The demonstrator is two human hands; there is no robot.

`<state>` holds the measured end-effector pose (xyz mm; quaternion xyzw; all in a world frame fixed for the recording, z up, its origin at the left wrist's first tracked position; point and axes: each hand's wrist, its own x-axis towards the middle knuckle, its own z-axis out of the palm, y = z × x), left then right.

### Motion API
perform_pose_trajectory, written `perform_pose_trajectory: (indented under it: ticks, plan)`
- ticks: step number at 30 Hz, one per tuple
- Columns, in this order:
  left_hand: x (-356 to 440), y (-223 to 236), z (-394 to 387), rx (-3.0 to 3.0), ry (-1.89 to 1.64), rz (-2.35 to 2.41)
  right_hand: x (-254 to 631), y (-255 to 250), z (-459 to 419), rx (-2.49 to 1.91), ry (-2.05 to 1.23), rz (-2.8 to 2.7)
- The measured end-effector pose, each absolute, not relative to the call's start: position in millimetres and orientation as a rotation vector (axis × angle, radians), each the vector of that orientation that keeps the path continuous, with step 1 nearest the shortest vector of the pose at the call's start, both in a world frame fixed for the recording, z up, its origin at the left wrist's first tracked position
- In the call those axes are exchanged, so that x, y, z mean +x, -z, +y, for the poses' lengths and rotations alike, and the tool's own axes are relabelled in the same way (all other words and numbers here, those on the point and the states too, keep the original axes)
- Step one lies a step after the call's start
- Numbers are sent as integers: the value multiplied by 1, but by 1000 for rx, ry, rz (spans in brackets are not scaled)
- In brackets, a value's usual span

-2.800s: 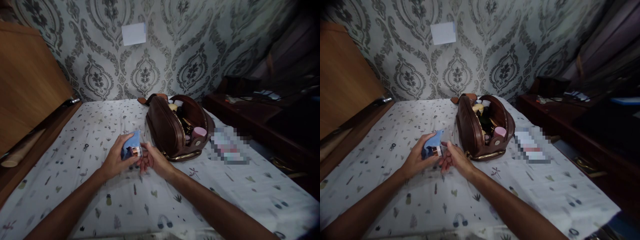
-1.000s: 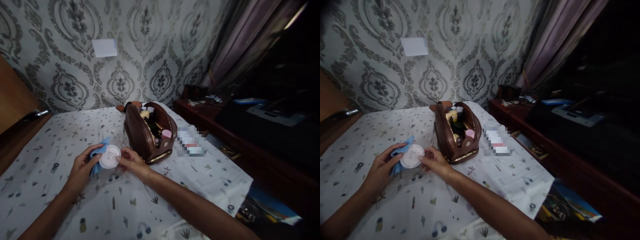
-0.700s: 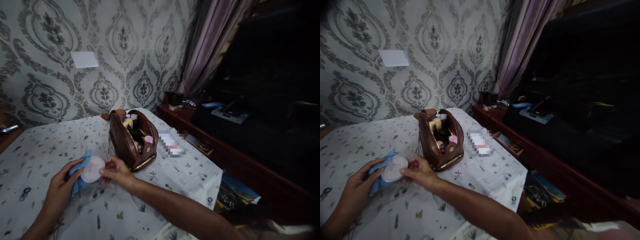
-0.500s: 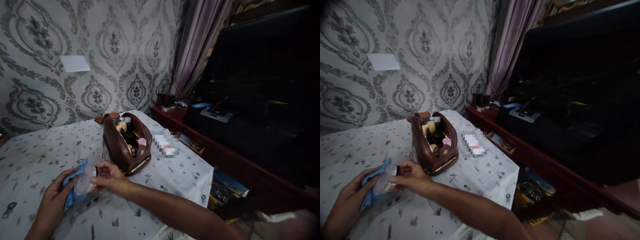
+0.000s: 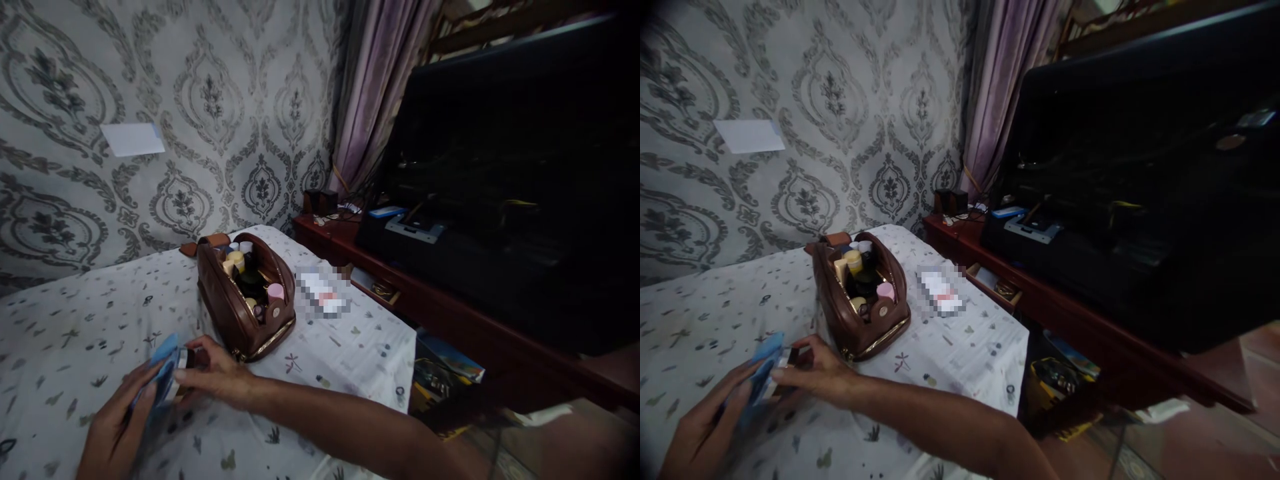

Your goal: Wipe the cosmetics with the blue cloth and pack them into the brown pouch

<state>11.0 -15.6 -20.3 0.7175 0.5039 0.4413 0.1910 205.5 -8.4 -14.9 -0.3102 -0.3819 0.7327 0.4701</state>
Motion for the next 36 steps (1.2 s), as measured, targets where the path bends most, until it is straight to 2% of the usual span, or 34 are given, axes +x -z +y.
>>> perform_pose_trajectory:
  ticks: [5, 13, 18, 21, 29, 36]
  plan:
    - [10, 18, -21, 2181, -1107, 1330, 207, 17, -2, -754, -1787, -810]
    - [23, -20, -21, 2345, -1263, 1293, 213, 6, -1, -603, -1848, -706]
    - [0, -17, -5, 2470, -939, 1617, 219, 0, -2, -563, -1882, -753]
    - [-7, -17, -1, 2507, -809, 1629, 220, -4, -4, -575, -1817, -839]
    - [30, -56, 11, 2444, -1017, 1373, 222, -23, -17, -600, -1654, -1053]
    - [70, -72, 38, 2452, -1093, 1132, 244, -39, -26, -658, -1497, -1124]
